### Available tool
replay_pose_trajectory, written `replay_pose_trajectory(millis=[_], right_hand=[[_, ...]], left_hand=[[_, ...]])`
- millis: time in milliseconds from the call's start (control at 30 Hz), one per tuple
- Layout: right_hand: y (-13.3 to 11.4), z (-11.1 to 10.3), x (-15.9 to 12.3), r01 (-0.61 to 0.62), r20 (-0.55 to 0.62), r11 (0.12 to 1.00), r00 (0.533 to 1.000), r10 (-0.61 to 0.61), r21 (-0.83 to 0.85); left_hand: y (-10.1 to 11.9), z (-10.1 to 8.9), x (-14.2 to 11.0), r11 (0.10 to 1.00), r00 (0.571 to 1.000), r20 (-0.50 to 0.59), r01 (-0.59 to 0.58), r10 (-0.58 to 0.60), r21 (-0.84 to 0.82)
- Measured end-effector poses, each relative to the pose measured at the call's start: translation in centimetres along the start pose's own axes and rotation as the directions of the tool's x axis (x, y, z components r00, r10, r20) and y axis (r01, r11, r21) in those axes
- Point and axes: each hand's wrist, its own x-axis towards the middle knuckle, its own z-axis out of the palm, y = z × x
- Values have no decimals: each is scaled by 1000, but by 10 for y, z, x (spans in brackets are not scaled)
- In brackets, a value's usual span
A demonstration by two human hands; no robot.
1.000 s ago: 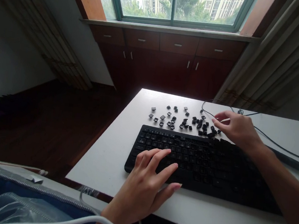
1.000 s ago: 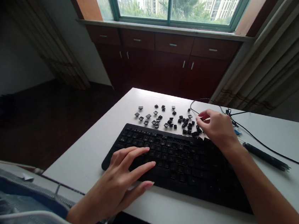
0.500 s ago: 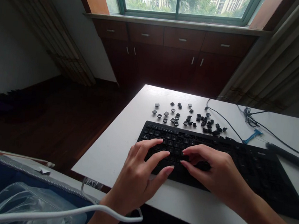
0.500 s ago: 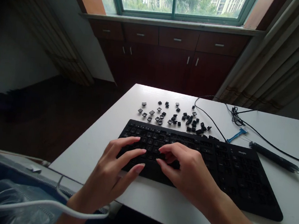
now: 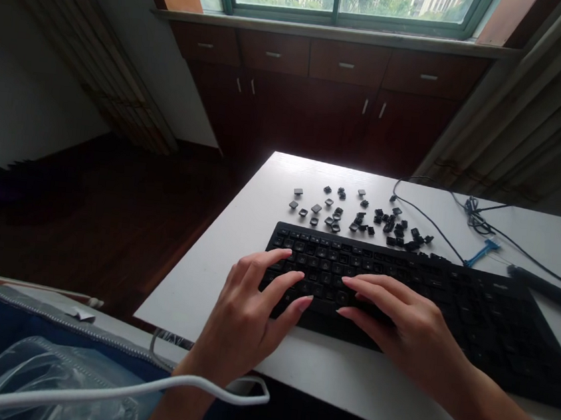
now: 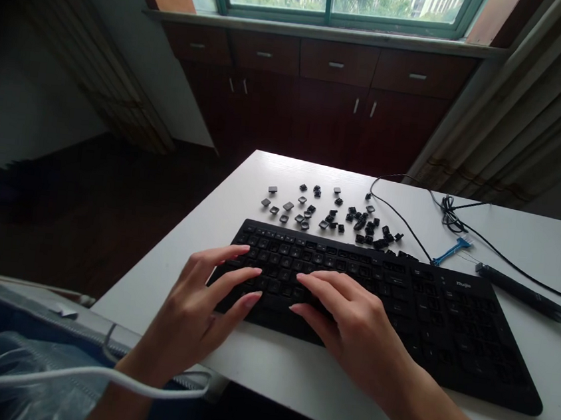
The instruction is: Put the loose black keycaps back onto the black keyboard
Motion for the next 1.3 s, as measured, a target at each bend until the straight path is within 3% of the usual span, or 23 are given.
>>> replay_pose_trajectory(millis=[400, 600, 767, 1300], right_hand=[[-4, -5, 2, 35, 64, 999, 997, -33, -30], [-10, 7, 50, -126, -53, 985, 991, 120, -120], [-7, 35, 80, -157, -9, 925, 986, 164, -346], [-4, 52, 73, -107, -12, 877, 993, 115, -468]], left_hand=[[0, 0, 0, 1000, 1000, 15, 15, -14, -14], [-1, 4, 0, 995, 996, -11, 90, -89, 37], [-5, 11, 0, 983, 985, -12, 173, -173, 62], [-11, 18, -2, 973, 977, 35, 204, -209, 112]])
